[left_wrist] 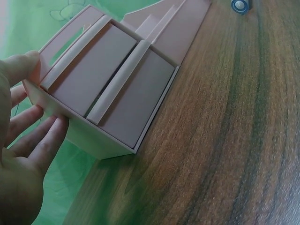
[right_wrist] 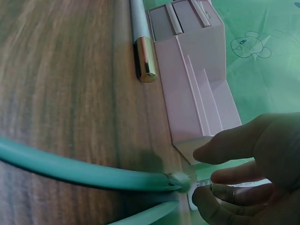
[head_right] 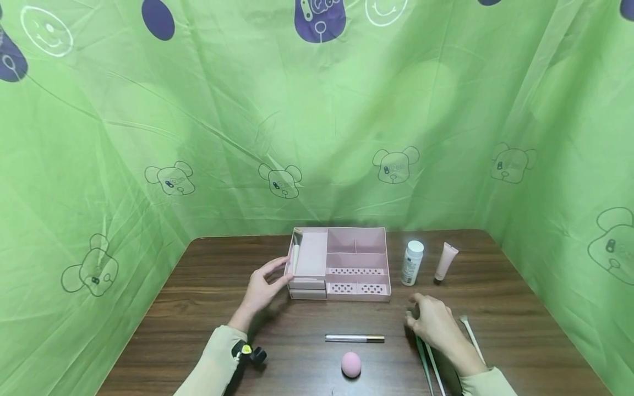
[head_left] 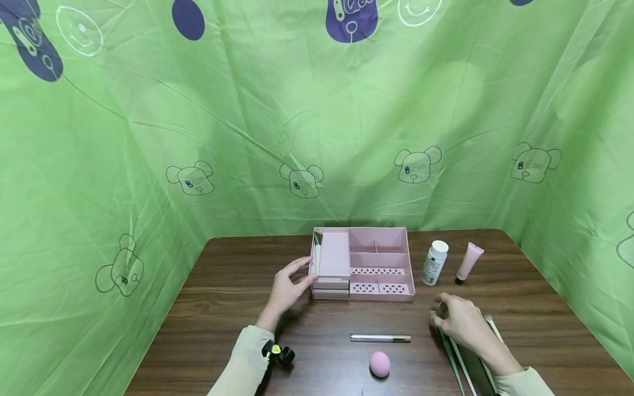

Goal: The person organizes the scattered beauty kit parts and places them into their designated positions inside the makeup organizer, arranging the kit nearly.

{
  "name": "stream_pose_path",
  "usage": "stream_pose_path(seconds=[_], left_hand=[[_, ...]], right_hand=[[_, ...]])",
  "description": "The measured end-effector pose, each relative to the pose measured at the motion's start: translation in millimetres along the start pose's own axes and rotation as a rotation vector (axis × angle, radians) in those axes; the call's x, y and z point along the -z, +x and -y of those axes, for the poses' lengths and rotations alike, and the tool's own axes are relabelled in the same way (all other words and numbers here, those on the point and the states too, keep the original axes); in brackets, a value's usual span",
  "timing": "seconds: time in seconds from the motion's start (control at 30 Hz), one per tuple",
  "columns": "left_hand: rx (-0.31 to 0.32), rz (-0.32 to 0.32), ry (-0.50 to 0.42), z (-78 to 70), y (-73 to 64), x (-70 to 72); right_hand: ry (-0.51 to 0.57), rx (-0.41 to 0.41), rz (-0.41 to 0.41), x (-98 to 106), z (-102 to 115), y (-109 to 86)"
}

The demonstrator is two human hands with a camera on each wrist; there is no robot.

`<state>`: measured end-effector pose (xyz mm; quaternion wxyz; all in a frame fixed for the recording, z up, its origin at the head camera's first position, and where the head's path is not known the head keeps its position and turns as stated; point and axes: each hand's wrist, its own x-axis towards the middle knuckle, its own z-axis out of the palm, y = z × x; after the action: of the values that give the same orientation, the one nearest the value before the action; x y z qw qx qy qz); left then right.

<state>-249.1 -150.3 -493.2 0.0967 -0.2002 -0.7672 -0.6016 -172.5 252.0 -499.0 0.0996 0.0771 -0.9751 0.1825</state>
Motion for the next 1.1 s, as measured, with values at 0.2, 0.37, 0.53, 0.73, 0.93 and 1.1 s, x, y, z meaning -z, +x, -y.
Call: stream_pose_path(seconds=[0.2, 0.37, 0.53, 0.73, 0.93, 1.1], left_hand=[[-0.001, 0.002, -0.029, 0.1, -0.6, -0.3], [0.009, 0.014, -0.046, 0.2, -1.2, -1.2], [0.007, 0.012, -0.047, 0.5, -2.4, -2.7], [0.005, -0.022, -0.036, 12.8, -1.3, -5.2], [0.006, -0.016, -0.037, 5.4, 0.2, -2.3], [0.005, -0.043, -0.012, 7.0, -0.3, -4.0]], right_hand=[[-0.009, -0.027, 0.059, -4.0, -0.8, -4.7], [-0.013, -0.044, 0.095, -5.6, -0.5, -8.6], [-0.022, -0.045, 0.095, -7.9, -1.8, -11.6], [-0.024, -0.033, 0.082, -11.6, -1.7, -13.2], [-0.031, -0.010, 0.067, -10.6, 0.4, -11.0], [-0.028, -0.012, 0.079, -11.8, 1.3, -11.4]])
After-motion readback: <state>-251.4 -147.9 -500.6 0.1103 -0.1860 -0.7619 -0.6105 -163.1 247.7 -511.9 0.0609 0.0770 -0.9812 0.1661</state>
